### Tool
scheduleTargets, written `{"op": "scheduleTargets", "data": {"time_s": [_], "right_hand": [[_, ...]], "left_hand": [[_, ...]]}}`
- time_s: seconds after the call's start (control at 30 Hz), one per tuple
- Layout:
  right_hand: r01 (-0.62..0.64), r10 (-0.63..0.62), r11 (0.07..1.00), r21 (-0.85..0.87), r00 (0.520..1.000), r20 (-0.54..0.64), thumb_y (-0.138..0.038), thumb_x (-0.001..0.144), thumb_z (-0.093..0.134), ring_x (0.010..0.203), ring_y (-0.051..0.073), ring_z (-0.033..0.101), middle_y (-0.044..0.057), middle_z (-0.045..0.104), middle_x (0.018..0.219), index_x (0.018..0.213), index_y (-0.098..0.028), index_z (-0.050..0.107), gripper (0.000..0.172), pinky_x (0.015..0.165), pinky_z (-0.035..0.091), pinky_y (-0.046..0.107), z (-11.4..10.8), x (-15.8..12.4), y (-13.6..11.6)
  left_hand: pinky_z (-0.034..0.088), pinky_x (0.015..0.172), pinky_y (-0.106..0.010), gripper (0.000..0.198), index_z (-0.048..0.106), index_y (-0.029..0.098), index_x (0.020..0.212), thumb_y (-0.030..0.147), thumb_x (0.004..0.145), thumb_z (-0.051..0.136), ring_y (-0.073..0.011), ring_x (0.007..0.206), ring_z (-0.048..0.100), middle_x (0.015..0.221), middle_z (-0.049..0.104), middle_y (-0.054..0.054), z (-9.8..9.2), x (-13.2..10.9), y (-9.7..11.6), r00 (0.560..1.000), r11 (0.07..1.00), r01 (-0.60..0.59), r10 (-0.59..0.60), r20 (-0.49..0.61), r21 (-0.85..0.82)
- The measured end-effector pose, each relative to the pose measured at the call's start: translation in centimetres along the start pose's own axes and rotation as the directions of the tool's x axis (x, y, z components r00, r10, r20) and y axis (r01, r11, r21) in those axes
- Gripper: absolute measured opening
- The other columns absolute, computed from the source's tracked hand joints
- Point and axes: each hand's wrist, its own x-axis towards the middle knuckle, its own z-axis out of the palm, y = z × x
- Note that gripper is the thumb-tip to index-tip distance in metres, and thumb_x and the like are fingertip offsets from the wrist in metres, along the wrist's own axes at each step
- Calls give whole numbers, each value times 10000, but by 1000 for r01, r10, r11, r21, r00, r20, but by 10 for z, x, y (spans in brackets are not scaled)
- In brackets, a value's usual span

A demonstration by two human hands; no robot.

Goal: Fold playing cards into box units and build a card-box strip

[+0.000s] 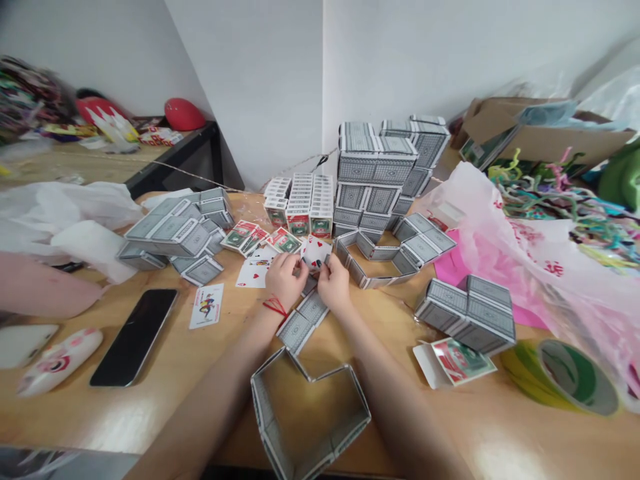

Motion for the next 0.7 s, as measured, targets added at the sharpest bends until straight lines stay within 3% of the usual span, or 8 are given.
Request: {"op": "scheduleTargets", "data": {"time_s": [0.07,0.2,0.27,0.37,0.43,0.5,0.7], "right_hand": [[-54,57,989,140,998,-13,-274,779,459,774,196,614,73,648,864,982,-186,526,231,635,513,311,0,3,-1],[-206,178,912,355,978,111,-355,747,537,653,189,630,64,665,814,933,-197,528,244,541,521,308,-2,5,-7],[-260,206,883,392,963,175,-388,716,583,604,182,631,54,670,770,892,-191,540,268,517,518,300,-4,6,-10],[-300,210,858,417,946,247,-411,679,628,569,167,632,37,665,700,856,-174,556,305,513,513,283,-6,6,-12],[-315,204,846,430,937,284,-417,666,645,559,158,633,26,660,667,846,-169,558,319,518,511,274,-8,6,-12],[-323,194,840,436,929,314,-423,657,657,556,155,634,21,657,651,830,-168,555,324,515,509,267,-9,6,-12],[-322,169,856,404,914,370,-447,663,655,551,156,634,19,654,629,754,-171,540,313,505,502,264,-11,5,-11]], "left_hand": [[432,738,-280,157,596,162,871,177,792,461,-164,798,543,819,581,-66,-2,0,3,1000,994,9,-10,-3,-107],[455,737,-260,216,605,167,956,256,816,466,-151,856,553,942,584,-80,-5,2,6,993,904,112,-119,9,-413],[459,726,-265,233,620,167,928,304,820,466,-159,859,560,937,608,-79,-4,4,3,971,789,226,-232,65,-571],[464,682,-268,280,634,160,928,372,775,533,-156,781,572,883,643,-61,1,7,-4,893,497,431,-351,280,-753],[463,646,-265,313,649,148,900,399,721,593,-144,715,566,835,648,-49,3,9,-9,845,317,521,-325,425,-793],[456,636,-256,335,659,149,905,386,668,651,-130,689,558,808,648,-39,4,10,-13,808,216,574,-308,503,-790],[429,572,-233,319,665,133,777,366,568,730,-107,607,527,678,617,-18,0,12,-17,734,108,668,-259,628,-736]]}}
